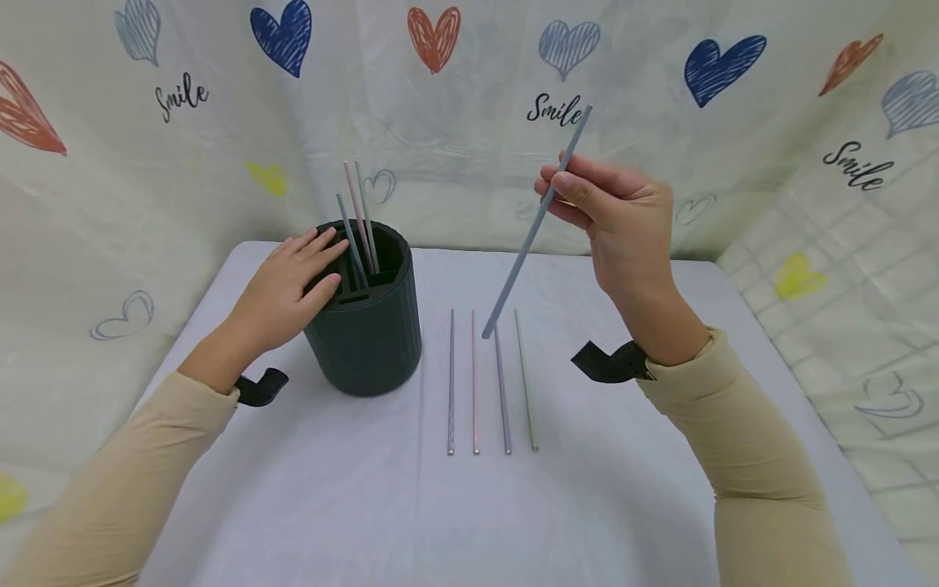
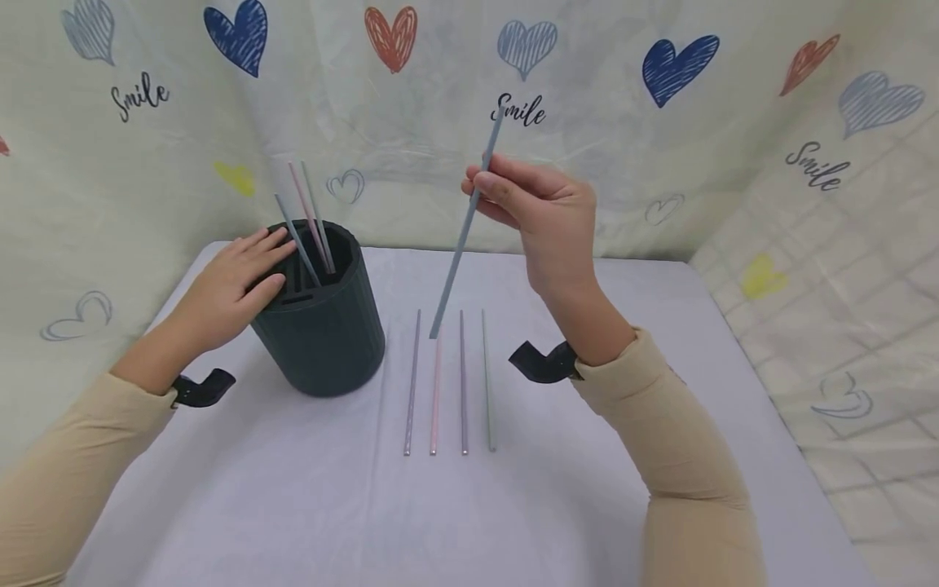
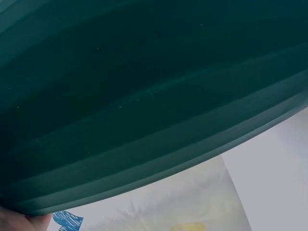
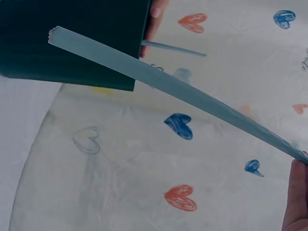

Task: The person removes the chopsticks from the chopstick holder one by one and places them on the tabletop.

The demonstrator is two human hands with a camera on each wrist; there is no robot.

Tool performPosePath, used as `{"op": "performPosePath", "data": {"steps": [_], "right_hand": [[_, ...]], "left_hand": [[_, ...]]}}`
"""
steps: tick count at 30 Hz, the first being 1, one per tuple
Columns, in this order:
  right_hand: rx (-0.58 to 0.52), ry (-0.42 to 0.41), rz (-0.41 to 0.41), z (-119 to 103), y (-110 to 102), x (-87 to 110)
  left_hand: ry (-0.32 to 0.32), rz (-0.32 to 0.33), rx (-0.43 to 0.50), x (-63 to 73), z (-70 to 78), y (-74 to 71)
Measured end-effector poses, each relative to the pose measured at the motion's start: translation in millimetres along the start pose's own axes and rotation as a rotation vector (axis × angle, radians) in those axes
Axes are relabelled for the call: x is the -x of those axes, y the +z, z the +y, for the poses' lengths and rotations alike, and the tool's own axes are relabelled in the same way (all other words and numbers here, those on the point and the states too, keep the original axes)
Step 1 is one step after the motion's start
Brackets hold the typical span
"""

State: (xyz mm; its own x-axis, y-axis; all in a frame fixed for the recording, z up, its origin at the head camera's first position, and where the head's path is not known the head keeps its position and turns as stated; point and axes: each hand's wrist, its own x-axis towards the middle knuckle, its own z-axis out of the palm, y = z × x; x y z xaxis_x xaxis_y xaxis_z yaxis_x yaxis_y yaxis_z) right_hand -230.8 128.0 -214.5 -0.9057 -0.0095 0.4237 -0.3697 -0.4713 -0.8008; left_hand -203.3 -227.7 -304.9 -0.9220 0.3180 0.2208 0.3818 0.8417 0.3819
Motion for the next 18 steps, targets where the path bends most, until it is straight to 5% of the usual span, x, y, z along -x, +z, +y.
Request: {"op": "performPosePath", "data": {"steps": [13,18], "right_hand": [[0.053,0.155,0.055,10.0,-55.0,0.8],[0.069,0.307,0.108,19.7,-75.0,-2.9]], "left_hand": [[0.031,-0.012,0.004,-2.2,1.1,-0.2],[0.020,-0.001,-0.003,-0.2,-1.0,-0.2]]}}
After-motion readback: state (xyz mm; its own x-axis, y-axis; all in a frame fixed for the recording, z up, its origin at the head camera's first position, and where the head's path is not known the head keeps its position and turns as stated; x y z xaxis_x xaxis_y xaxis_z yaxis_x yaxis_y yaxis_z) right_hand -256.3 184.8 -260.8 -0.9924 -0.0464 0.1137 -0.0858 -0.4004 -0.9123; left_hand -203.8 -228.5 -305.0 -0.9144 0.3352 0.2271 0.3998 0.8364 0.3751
